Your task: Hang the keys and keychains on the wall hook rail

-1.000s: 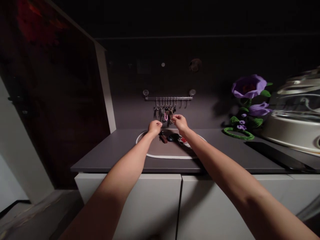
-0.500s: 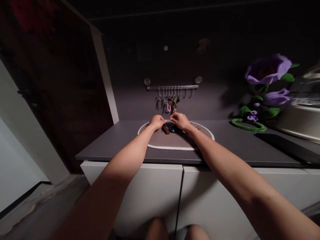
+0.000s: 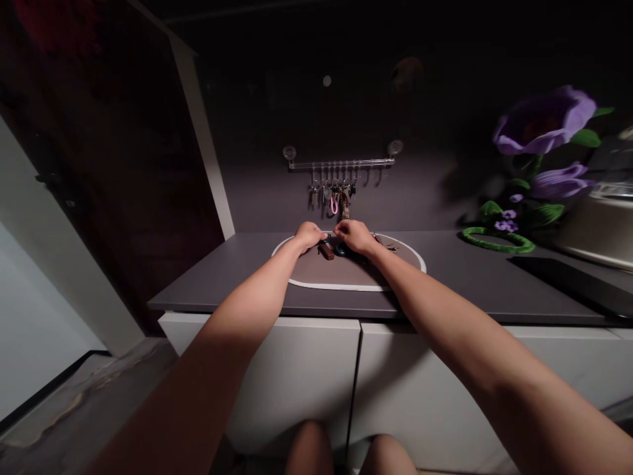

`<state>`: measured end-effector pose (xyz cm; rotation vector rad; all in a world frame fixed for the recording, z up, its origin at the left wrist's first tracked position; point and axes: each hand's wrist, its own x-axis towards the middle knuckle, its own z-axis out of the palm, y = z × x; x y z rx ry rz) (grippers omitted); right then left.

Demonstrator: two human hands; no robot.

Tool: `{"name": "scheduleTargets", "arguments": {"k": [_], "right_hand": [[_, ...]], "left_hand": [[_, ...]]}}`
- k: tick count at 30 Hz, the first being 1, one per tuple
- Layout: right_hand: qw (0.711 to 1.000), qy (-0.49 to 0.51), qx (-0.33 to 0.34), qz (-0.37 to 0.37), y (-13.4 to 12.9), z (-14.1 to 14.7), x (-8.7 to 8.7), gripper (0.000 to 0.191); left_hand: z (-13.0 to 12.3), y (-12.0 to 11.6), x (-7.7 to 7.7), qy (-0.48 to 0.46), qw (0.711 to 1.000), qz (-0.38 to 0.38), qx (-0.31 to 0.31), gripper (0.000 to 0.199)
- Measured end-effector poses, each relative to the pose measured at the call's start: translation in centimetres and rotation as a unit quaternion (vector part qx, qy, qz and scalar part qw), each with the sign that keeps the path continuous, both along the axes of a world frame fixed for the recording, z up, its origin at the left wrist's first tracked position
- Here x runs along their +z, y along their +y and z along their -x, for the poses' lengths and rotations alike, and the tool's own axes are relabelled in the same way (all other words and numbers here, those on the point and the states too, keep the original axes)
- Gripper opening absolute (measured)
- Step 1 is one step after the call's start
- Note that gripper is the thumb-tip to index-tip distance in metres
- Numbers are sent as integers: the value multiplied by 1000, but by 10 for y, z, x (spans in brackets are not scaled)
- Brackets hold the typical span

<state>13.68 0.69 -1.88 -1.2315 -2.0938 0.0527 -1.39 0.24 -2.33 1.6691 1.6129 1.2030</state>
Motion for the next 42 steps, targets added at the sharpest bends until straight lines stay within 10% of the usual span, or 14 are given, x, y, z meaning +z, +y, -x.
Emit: {"name": "scheduleTargets", "arguments": {"k": [25, 42], "right_hand": [[994, 83, 52, -36, -8, 4, 5, 18], [968, 214, 91, -91, -14, 2, 17, 12]], "left_hand": [[2, -4, 24, -428, 897, 30, -103, 10], [5, -13, 34, -480, 860, 51, -164, 10]]}}
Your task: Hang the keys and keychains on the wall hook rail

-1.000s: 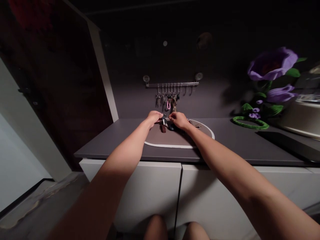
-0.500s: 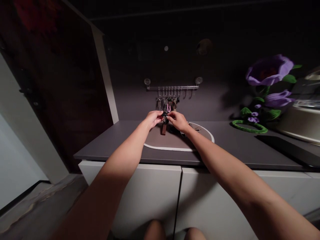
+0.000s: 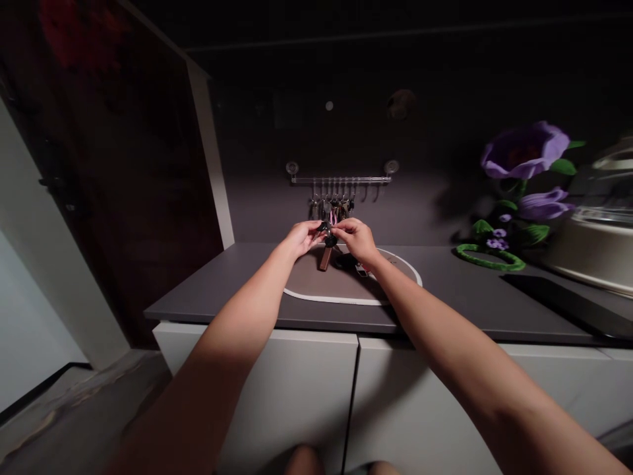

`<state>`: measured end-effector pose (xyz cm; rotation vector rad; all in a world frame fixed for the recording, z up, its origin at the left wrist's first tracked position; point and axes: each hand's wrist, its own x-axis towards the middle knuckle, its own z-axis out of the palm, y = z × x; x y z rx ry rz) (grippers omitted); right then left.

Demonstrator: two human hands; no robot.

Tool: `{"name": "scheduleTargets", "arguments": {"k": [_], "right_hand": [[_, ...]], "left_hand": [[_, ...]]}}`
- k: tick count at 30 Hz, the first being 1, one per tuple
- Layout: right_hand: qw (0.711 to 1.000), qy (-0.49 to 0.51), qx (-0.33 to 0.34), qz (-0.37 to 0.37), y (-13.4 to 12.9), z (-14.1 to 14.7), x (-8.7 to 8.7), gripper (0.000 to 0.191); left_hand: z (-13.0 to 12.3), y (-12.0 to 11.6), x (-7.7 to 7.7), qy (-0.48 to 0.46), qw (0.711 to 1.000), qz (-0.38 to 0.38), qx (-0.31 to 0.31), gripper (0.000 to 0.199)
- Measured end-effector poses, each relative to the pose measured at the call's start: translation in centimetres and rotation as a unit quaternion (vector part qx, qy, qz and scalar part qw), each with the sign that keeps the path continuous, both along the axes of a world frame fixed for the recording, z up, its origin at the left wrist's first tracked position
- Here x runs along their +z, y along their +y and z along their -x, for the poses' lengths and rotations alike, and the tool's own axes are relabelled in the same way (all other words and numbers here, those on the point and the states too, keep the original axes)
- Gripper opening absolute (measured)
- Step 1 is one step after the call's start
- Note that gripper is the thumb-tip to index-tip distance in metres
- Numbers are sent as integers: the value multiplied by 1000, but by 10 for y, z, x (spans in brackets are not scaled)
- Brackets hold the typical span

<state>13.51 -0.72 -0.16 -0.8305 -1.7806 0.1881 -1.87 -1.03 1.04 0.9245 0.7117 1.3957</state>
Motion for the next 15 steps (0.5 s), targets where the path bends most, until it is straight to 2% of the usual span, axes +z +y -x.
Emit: {"name": "scheduleTargets", "arguments": {"k": [4, 9, 15], "right_hand": [[997, 51, 51, 19, 0, 0, 3, 15], [982, 119, 101, 103, -3, 1, 5, 26], [957, 178, 166, 156, -2, 0, 5, 27]], "left_hand": [[2, -2, 1, 0, 1000, 7, -4, 8], [2, -5, 2, 17, 999, 37, -20, 9], [-2, -7, -2, 75, 995, 9, -62, 10]]}}
